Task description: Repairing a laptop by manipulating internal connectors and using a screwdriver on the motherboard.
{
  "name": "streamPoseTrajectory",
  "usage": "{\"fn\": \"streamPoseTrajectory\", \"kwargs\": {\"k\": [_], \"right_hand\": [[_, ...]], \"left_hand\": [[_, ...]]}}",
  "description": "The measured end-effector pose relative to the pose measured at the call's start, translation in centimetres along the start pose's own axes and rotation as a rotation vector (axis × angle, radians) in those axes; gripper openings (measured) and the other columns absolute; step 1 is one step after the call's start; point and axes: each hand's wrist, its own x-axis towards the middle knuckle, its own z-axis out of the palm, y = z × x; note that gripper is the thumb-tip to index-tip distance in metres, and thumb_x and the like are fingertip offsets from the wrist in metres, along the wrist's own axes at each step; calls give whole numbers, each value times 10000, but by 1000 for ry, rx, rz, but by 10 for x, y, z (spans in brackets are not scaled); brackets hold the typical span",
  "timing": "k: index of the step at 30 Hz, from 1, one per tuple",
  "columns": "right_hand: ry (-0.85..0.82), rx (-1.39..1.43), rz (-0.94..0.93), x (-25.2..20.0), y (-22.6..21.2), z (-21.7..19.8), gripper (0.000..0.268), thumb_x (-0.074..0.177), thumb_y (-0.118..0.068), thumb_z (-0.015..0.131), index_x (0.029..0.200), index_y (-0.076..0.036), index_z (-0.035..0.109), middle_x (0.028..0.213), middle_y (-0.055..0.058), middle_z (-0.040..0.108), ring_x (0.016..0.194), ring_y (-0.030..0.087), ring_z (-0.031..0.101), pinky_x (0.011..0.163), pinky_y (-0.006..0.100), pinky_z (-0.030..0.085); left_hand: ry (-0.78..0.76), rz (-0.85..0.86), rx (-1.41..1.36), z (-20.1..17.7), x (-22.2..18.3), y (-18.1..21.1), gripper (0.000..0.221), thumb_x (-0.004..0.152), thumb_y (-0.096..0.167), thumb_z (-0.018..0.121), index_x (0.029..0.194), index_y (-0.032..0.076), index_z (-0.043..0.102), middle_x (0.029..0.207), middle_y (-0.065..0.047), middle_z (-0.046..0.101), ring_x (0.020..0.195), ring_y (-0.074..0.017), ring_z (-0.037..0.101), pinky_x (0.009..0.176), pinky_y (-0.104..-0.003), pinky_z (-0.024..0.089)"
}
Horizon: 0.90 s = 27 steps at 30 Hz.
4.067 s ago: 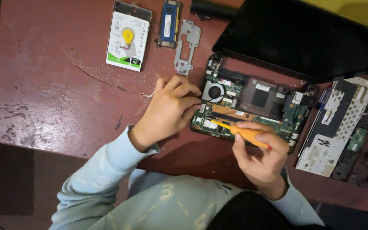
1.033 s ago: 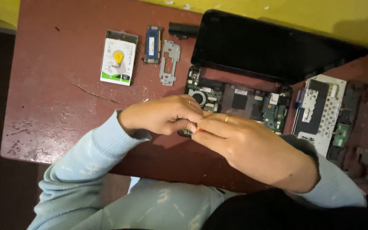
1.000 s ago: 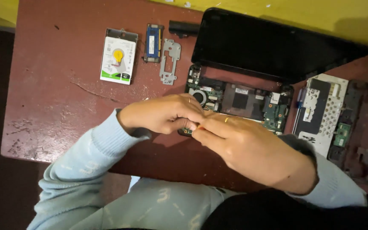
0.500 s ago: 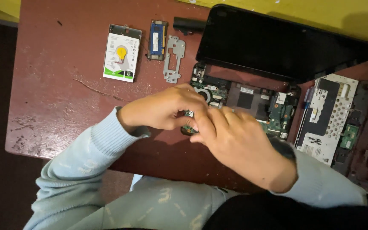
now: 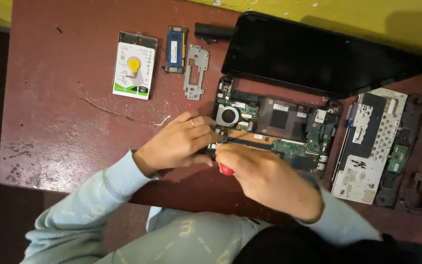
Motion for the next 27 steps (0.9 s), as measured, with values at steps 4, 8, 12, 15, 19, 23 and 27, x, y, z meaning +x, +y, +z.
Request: {"fn": "streamPoseTrajectory", "kwargs": {"k": [4, 8, 12, 15, 19, 23, 27], "right_hand": [[156, -88, 45, -9, -7, 22, 389, 957, 43, 719, 1256, 43, 469, 1218, 226, 694, 1006, 296, 768, 930, 366, 667], [333, -109, 114, -12, -13, 37, 432, 923, 32, 786, 1262, 61, 518, 1184, 225, 720, 1024, 283, 781, 915, 344, 672], [366, -123, 330, -12, -16, 30, 259, 968, -176, 755, 1166, -61, 634, 998, 33, 759, 576, 81, 642, 581, 221, 581], [523, -8, 304, -18, -17, -1, 223, 961, -82, 716, 1146, 27, 656, 1136, 146, 734, 1065, 273, 733, 1033, 361, 571], [727, -315, 495, -83, 2, -46, 413, 1030, 253, 548, 1431, 169, 500, 1305, 355, 639, 1167, 465, 700, 948, 465, 628], [653, -374, 761, -130, 35, -69, 410, 1078, 163, 750, 1454, 208, 593, 1173, 327, 649, 953, 398, 700, 769, 417, 615], [466, -409, 881, -170, 81, -54, 506, 1038, -148, 777, 1452, 103, 630, 1162, 257, 683, 875, 349, 679, 765, 446, 524]], "left_hand": [[36, 16, -54, 2, -4, 0, 453, 959, 492, 684, 995, 41, 694, 1024, -80, 659, 1198, -331, 610, 927, -445, 486], [15, 30, -26, 1, -3, 3, 376, 962, 465, 695, 929, 91, 702, 1029, -73, 651, 1182, -321, 616, 963, -455, 471], [-16, 68, -26, -2, -2, 8, 235, 956, 332, 743, 890, 116, 678, 983, -70, 593, 1115, -316, 602, 940, -469, 421], [31, 89, -25, 2, -7, 13, 179, 965, 270, 751, 884, 119, 697, 968, -71, 605, 1093, -322, 609, 924, -466, 448], [44, 68, -23, -5, -7, 21, 139, 990, 212, 716, 894, 113, 694, 989, -70, 603, 1123, -296, 608, 994, -476, 416], [45, -1, -66, -4, -6, 27, 147, 974, 125, 688, 833, 97, 656, 990, -94, 596, 1136, -311, 608, 1018, -534, 420], [39, -43, -77, -1, -9, 30, 108, 948, 150, 740, 858, 118, 690, 994, -77, 586, 1124, -304, 609, 1039, -551, 415]]}}
